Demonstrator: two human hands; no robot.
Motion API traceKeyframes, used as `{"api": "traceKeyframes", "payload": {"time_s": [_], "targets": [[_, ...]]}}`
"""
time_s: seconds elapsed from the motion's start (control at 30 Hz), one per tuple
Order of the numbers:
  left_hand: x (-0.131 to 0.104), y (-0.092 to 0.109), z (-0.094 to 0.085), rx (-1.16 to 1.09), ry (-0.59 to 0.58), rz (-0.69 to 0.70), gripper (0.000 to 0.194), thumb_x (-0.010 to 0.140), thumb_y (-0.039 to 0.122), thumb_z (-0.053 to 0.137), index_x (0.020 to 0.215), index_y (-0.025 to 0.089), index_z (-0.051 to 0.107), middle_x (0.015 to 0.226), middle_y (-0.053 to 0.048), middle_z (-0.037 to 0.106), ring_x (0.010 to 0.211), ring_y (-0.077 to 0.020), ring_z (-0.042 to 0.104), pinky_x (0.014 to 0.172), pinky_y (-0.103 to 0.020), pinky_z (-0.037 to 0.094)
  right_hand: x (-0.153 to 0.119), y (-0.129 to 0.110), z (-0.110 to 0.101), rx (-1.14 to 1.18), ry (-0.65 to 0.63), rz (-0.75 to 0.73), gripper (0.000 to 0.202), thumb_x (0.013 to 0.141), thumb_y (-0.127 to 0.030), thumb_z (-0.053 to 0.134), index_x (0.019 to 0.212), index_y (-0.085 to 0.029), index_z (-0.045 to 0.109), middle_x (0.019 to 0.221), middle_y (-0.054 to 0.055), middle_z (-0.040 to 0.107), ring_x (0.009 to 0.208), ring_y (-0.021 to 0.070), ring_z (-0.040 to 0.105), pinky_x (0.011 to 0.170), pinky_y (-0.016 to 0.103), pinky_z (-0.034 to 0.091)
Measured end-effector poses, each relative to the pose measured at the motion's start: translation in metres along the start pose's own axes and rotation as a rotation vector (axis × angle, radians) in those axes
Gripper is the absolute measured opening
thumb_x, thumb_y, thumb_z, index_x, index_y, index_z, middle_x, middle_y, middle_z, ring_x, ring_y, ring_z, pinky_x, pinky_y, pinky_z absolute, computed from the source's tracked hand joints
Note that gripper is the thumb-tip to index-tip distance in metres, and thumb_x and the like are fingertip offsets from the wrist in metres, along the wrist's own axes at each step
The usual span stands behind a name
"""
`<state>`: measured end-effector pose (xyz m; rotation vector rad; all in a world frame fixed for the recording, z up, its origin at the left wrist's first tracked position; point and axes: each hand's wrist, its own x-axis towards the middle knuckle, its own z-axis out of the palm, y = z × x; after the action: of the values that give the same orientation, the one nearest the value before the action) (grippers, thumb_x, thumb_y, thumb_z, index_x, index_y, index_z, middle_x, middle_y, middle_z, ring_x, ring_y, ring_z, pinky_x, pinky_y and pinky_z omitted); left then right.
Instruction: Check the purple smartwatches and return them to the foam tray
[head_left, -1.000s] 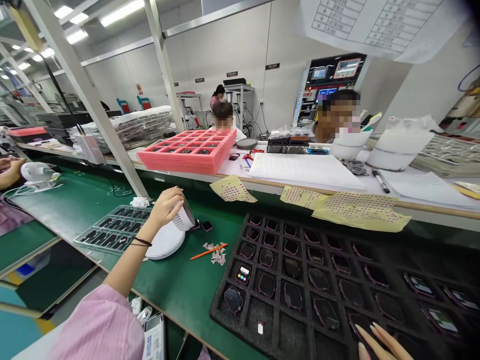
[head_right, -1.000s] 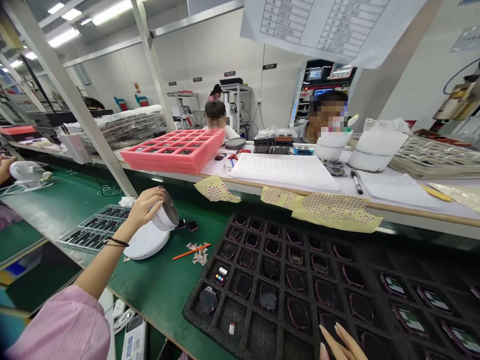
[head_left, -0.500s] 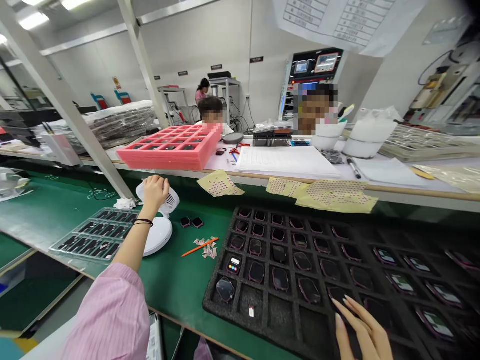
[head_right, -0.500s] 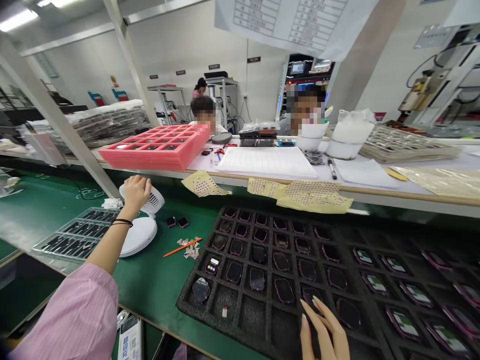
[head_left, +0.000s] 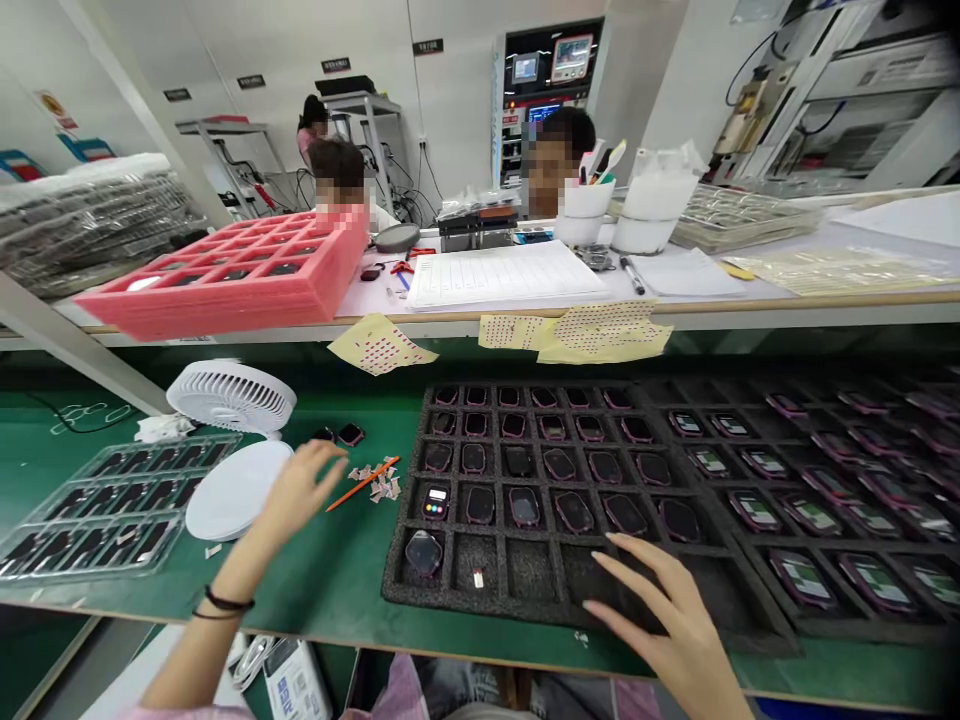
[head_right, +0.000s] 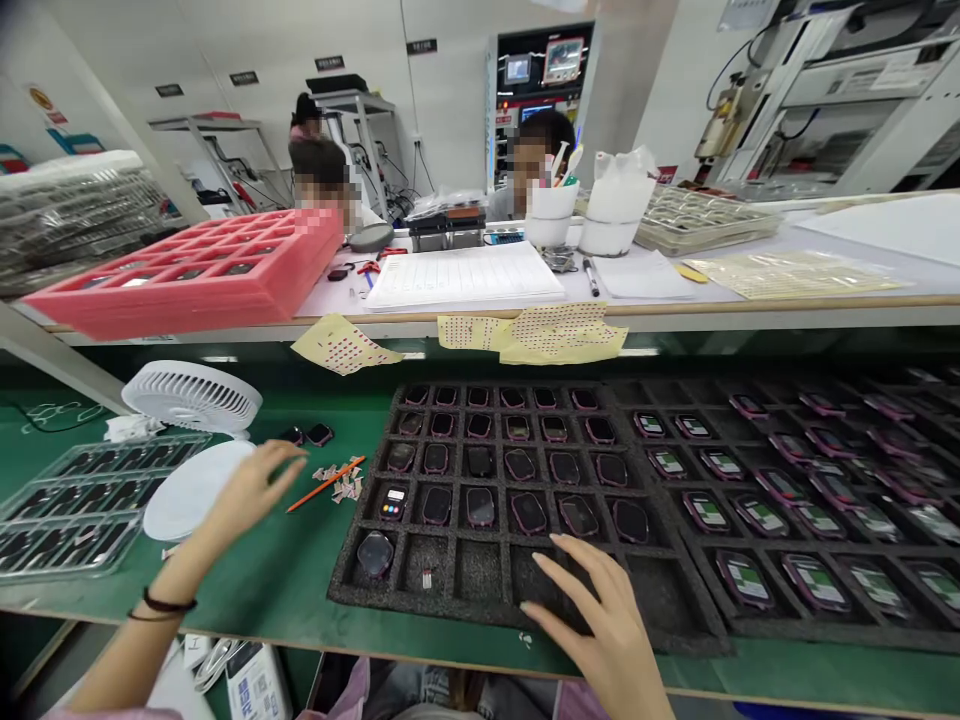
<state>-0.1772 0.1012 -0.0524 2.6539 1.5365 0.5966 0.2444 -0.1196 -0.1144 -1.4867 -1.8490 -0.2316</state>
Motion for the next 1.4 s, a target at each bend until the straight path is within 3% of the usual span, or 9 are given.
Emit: {"api": "traceKeyframes", "payload": {"time_s": [0.07,0.17,0.27,0.43,0.57,0.73,0.93,1.17,1.4], "targets": [[-0.015,0.017,0.022,-0.111,-0.125,-0.067,0.033,0.088,0.046,0.042,0.104,0.023,0.060,0.106,-0.008,0.064,0.099,-0.0261,0.060,0.088,-0.040,0.048,-0.001,-0.002,0.006,-0.026,-0.100,-0.073,0.049,0.079,-0.042,0.068,0.125,-0.028,0.056,0.129,0.008,0.054,0.117,0.0281,0.053,0.091,0.042,0.048],[-0.025,0.027,0.046,-0.141,-0.156,-0.136,0.028,0.088,0.043,0.045,0.099,0.022,0.061,0.103,-0.009,0.064,0.098,-0.0274,0.060,0.086,-0.042,0.048,-0.001,-0.004,0.019,-0.086,-0.190,-0.171,0.058,0.077,-0.047,0.068,0.130,-0.031,0.053,0.135,0.007,0.051,0.122,0.0291,0.049,0.094,0.043,0.045],[-0.025,0.022,0.060,-0.140,-0.133,-0.183,0.022,0.088,0.035,0.043,0.088,0.021,0.059,0.094,-0.010,0.062,0.090,-0.0274,0.061,0.081,-0.043,0.050,0.001,-0.003,0.028,-0.143,-0.207,-0.249,0.062,0.074,-0.051,0.069,0.131,-0.033,0.052,0.134,0.005,0.053,0.121,0.0282,0.050,0.095,0.043,0.043],[-0.022,0.005,0.072,-0.257,-0.024,-0.202,0.015,0.086,0.030,0.042,0.091,0.022,0.054,0.093,-0.009,0.059,0.088,-0.0256,0.062,0.077,-0.041,0.053,0.018,0.015,0.040,-0.141,-0.229,-0.247,0.066,0.070,-0.054,0.072,0.129,-0.030,0.054,0.131,0.008,0.056,0.118,0.0295,0.053,0.093,0.043,0.045],[-0.020,0.000,0.076,-0.264,-0.005,-0.211,0.016,0.086,0.032,0.043,0.087,0.021,0.055,0.087,-0.008,0.057,0.082,-0.0248,0.062,0.076,-0.041,0.053,0.057,0.047,0.062,-0.060,-0.258,-0.195,0.063,0.070,-0.054,0.072,0.125,-0.028,0.056,0.130,0.011,0.056,0.120,0.0309,0.052,0.095,0.044,0.045],[-0.022,0.002,0.075,-0.257,0.015,-0.192,0.020,0.088,0.030,0.040,0.090,0.020,0.057,0.082,-0.007,0.058,0.081,-0.0236,0.061,0.076,-0.040,0.053,0.119,0.091,0.107,-0.066,-0.253,-0.136,0.068,0.068,-0.063,0.067,0.124,-0.024,0.057,0.129,0.014,0.055,0.124,0.0352,0.047,0.104,0.054,0.035],[-0.029,0.002,0.077,-0.286,0.153,-0.208,0.029,0.093,0.033,0.034,0.107,0.020,0.055,0.091,-0.007,0.057,0.082,-0.0212,0.063,0.077,-0.037,0.053,0.181,0.112,0.154,-0.070,-0.281,-0.012,0.074,0.064,-0.069,0.066,0.124,-0.026,0.057,0.132,0.012,0.051,0.125,0.0364,0.045,0.104,0.054,0.035],[-0.035,0.008,0.074,-0.307,0.224,-0.211,0.027,0.095,0.031,0.033,0.109,0.020,0.054,0.097,-0.006,0.055,0.086,-0.0186,0.062,0.080,-0.033,0.052,0.214,0.133,0.183,-0.069,-0.300,0.078,0.078,0.061,-0.067,0.069,0.126,-0.026,0.054,0.134,0.013,0.048,0.126,0.0374,0.044,0.106,0.054,0.032],[-0.036,0.016,0.071,-0.362,0.166,-0.194,0.028,0.096,0.029,0.031,0.112,0.022,0.053,0.099,-0.006,0.054,0.090,-0.0185,0.062,0.083,-0.033,0.052,0.234,0.149,0.205,-0.083,-0.402,0.163,0.086,0.054,-0.064,0.075,0.129,-0.028,0.052,0.137,0.013,0.045,0.128,0.0384,0.041,0.101,0.050,0.039]]}}
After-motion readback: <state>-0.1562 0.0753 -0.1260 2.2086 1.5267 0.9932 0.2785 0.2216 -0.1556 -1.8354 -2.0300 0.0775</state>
